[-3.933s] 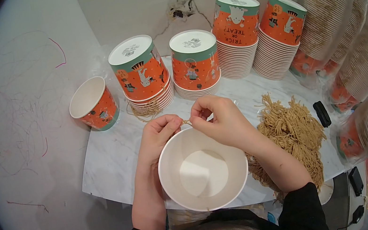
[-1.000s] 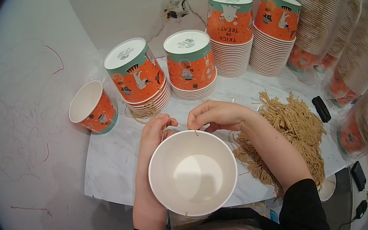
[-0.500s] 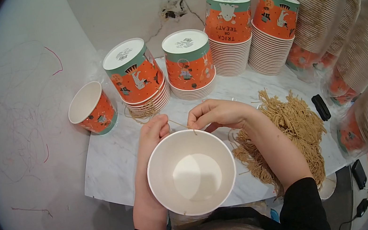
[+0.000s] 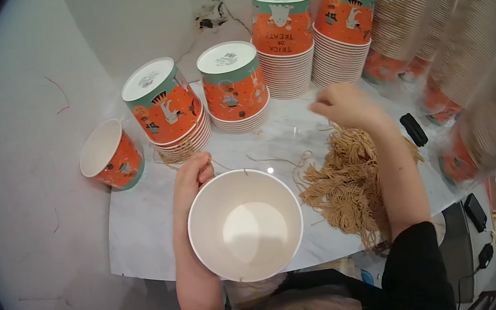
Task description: Attaching rope handles to decorative paper buckets.
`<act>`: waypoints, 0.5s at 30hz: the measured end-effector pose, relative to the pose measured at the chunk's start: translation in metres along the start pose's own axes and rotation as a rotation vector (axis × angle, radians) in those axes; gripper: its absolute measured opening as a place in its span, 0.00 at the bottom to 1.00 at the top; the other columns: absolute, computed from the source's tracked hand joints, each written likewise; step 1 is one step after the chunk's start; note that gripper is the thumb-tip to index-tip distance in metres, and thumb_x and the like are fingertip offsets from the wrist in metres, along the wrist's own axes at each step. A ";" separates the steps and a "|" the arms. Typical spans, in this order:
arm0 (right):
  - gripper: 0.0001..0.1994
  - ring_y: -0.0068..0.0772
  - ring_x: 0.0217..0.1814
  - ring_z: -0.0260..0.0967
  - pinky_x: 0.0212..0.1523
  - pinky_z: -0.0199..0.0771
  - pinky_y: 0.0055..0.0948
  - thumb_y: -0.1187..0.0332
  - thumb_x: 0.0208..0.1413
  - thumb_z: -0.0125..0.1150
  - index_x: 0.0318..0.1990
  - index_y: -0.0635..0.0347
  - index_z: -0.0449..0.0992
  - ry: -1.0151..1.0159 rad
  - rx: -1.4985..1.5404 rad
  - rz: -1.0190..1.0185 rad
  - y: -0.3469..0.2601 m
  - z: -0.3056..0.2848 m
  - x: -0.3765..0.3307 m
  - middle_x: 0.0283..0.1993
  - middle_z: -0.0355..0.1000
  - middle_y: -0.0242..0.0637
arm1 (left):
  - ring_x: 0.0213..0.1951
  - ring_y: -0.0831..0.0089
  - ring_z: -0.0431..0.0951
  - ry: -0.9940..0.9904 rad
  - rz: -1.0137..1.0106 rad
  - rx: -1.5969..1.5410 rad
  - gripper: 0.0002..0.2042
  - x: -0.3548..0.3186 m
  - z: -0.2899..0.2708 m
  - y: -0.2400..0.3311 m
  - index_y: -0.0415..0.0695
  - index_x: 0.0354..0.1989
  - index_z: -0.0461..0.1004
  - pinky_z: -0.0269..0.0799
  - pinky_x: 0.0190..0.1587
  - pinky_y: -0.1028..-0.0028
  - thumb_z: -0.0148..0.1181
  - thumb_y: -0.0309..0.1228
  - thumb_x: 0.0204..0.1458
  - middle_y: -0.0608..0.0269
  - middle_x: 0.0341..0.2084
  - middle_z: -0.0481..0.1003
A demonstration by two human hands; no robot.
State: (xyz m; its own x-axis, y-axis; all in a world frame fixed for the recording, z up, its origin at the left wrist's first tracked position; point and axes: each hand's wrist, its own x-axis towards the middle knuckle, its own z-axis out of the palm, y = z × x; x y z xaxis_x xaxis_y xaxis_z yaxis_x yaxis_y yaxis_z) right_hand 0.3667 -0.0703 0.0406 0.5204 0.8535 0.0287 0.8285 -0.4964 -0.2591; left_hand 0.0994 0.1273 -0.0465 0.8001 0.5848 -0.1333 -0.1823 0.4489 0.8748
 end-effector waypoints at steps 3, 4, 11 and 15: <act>0.18 0.56 0.42 0.75 0.43 0.73 0.50 0.55 0.59 0.54 0.34 0.64 0.80 -0.005 -0.318 0.179 0.061 0.009 -0.033 0.37 0.77 0.52 | 0.16 0.89 0.55 -0.009 0.005 -0.041 0.06 0.001 -0.003 0.001 0.44 0.32 0.71 0.49 0.18 0.84 0.55 0.30 0.61 0.77 0.16 0.60; 0.19 0.57 0.42 0.75 0.44 0.74 0.50 0.55 0.59 0.54 0.35 0.64 0.79 0.008 -0.352 0.217 0.086 0.017 -0.050 0.38 0.77 0.52 | 0.16 0.89 0.55 -0.002 0.002 -0.044 0.06 0.003 -0.001 0.000 0.43 0.32 0.71 0.49 0.18 0.84 0.55 0.30 0.61 0.77 0.16 0.60; 0.18 0.57 0.46 0.74 0.46 0.72 0.48 0.55 0.59 0.55 0.43 0.63 0.73 -0.115 -0.096 0.362 0.100 0.051 -0.138 0.40 0.76 0.55 | 0.17 0.89 0.55 -0.014 0.011 -0.055 0.07 0.002 -0.003 -0.002 0.43 0.33 0.70 0.49 0.18 0.84 0.54 0.31 0.62 0.77 0.17 0.60; 0.17 0.56 0.43 0.74 0.43 0.71 0.46 0.56 0.59 0.57 0.41 0.64 0.73 -0.338 0.071 0.332 0.045 0.037 -0.140 0.37 0.76 0.53 | 0.17 0.89 0.55 -0.009 0.019 -0.078 0.07 0.002 -0.004 -0.003 0.42 0.33 0.70 0.49 0.18 0.84 0.54 0.31 0.62 0.77 0.17 0.60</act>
State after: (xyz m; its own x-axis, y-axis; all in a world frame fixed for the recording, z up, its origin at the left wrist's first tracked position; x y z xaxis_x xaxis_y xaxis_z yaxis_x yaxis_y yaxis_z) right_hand 0.3232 -0.2066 -0.0113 0.6482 0.6603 -0.3792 0.6064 -0.7489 -0.2673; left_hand 0.0995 0.1303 -0.0514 0.8009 0.5881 -0.1125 -0.2416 0.4894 0.8379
